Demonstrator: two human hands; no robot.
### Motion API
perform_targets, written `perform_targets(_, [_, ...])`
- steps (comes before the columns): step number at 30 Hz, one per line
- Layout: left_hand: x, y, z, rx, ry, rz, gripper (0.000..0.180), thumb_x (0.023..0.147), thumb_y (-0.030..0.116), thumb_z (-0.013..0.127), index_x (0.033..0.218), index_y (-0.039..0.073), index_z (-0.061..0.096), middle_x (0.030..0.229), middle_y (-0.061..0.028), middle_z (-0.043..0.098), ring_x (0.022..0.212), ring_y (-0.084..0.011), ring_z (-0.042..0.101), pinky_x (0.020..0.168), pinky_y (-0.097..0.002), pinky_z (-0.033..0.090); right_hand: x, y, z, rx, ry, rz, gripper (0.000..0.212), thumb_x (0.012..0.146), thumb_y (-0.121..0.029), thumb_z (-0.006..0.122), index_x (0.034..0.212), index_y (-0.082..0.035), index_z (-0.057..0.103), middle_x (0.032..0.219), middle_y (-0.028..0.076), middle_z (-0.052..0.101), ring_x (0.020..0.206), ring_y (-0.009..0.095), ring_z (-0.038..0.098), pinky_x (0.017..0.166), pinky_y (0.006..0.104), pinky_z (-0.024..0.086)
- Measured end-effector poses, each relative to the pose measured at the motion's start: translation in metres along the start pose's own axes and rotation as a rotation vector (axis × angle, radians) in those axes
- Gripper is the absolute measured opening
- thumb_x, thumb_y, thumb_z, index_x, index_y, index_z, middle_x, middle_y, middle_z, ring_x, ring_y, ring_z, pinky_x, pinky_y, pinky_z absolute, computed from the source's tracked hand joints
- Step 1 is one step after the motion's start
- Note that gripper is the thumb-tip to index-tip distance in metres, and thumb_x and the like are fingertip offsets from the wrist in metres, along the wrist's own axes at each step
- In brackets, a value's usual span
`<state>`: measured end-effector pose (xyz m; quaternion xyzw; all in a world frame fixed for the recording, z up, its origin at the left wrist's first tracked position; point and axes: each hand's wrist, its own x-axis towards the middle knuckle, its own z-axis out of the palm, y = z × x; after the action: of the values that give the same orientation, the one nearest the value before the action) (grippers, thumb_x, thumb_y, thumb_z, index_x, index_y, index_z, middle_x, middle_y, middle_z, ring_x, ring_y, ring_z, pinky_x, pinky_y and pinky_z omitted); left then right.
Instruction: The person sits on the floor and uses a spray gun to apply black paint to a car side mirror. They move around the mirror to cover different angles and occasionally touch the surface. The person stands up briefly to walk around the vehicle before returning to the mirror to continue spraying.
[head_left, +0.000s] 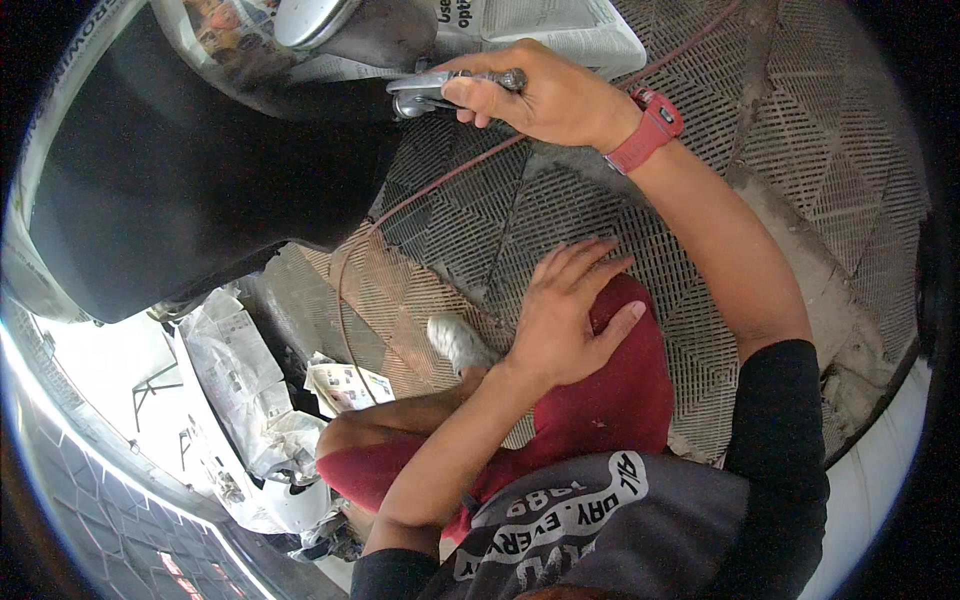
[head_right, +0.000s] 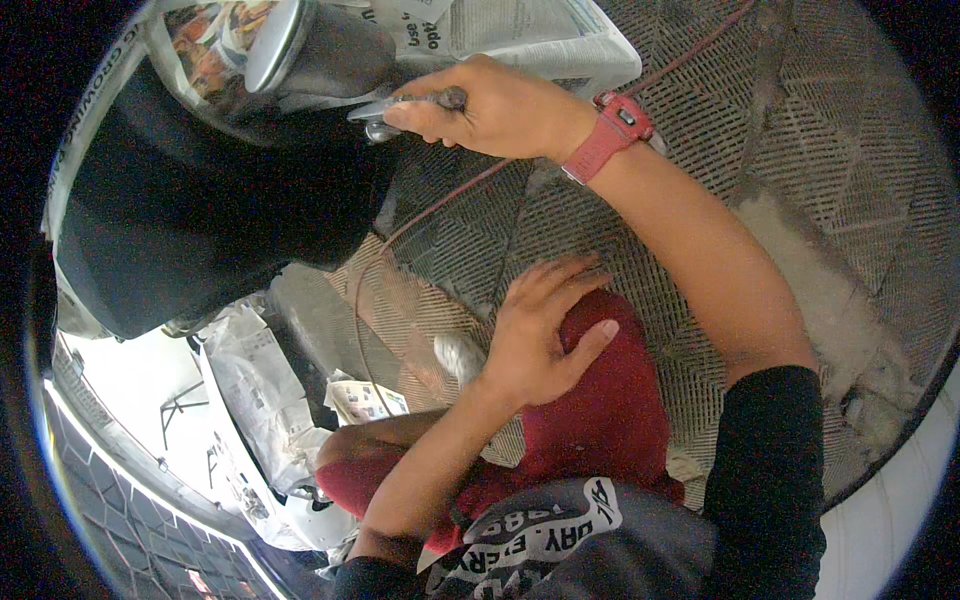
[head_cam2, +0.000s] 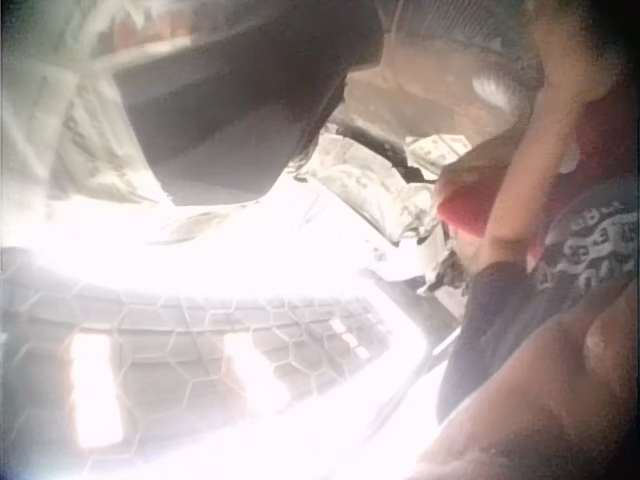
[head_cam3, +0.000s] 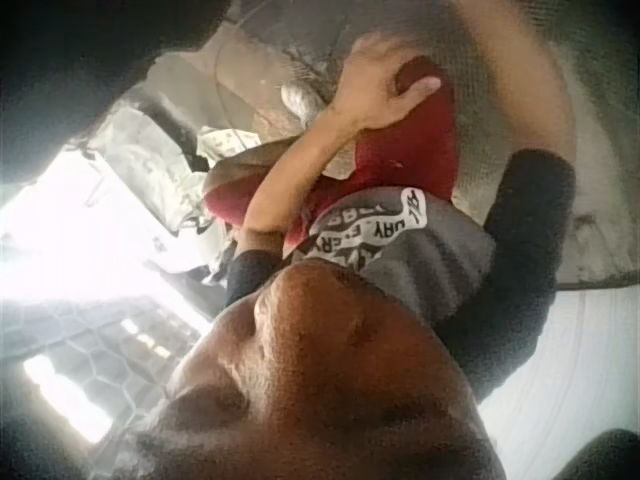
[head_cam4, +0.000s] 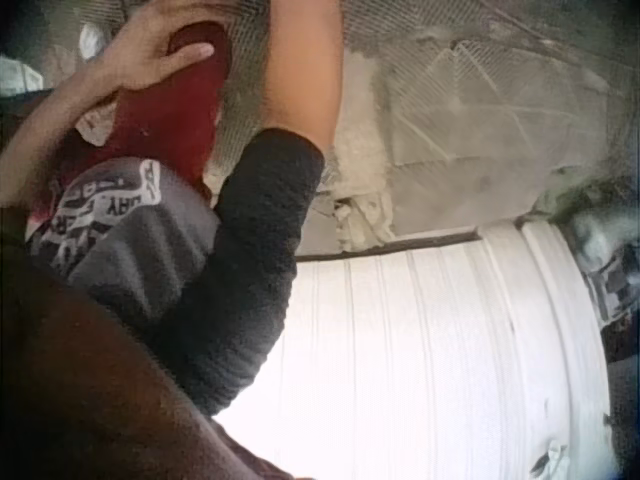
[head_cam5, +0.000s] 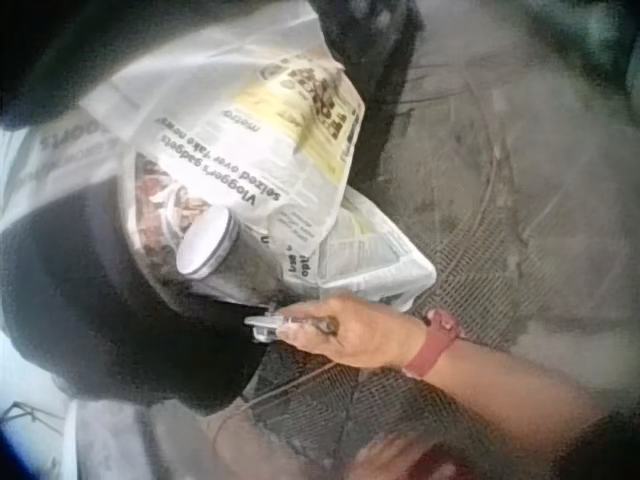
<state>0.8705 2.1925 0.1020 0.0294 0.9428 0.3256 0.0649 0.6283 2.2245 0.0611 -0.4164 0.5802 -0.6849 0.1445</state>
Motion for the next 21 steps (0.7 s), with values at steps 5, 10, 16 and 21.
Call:
perform_targets(5, [-0.048,0.06,-0.116,0.208,-0.148,0.065,0.061,0.087,0.045,0.086,0.136,0.009,0.077,0.15,-0.0199,0.067,0.14,-0.0428,0.062,0.121,-0.0644,0.04,0.011,-0.036,-0.02,0.049,-0.063,0.141,0.049,0.114,-0.045,0.063,0.137,-0.003,0.076,0.097,0.006,0.08,0.082,0.011,0.072,0.075,0.0282,0.061])
perform_targets(10, [-0.115,0.052,-0.195,0.607,-0.112,-0.119,0.067,0.082,0.063,0.09,0.133,0.021,0.081,0.158,-0.0108,0.063,0.151,-0.0356,0.053,0.13,-0.0574,0.03,0.014,-0.053,-0.025,0.181,-0.007,0.121,0.053,0.112,-0.052,0.064,0.128,-0.004,0.08,0.09,0.011,0.08,0.082,0.016,0.075,0.077,0.0319,0.061])
perform_targets(16, [-0.057,0.025,-0.185,0.649,-0.099,-0.014,0.076,0.07,0.073,0.093,0.129,0.026,0.083,0.154,-0.014,0.064,0.152,-0.042,0.05,0.128,-0.0662,0.029,0.025,-0.022,-0.034,0.007,-0.038,-0.016,0.046,0.108,-0.045,0.071,0.123,-0.003,0.082,0.104,0.026,0.08,0.093,0.038,0.08,0.085,0.0442,0.061])
perform_targets(21, [-0.031,0.009,-0.189,0.674,-0.138,0.081,0.071,0.069,0.076,0.091,0.122,0.029,0.086,0.152,-0.0101,0.066,0.148,-0.039,0.053,0.128,-0.0663,0.028,0.018,0.004,-0.047,-0.071,-0.109,0.003,0.048,0.105,-0.049,0.074,0.121,-0.004,0.083,0.094,0.026,0.078,0.086,0.043,0.077,0.08,0.0484,0.059])
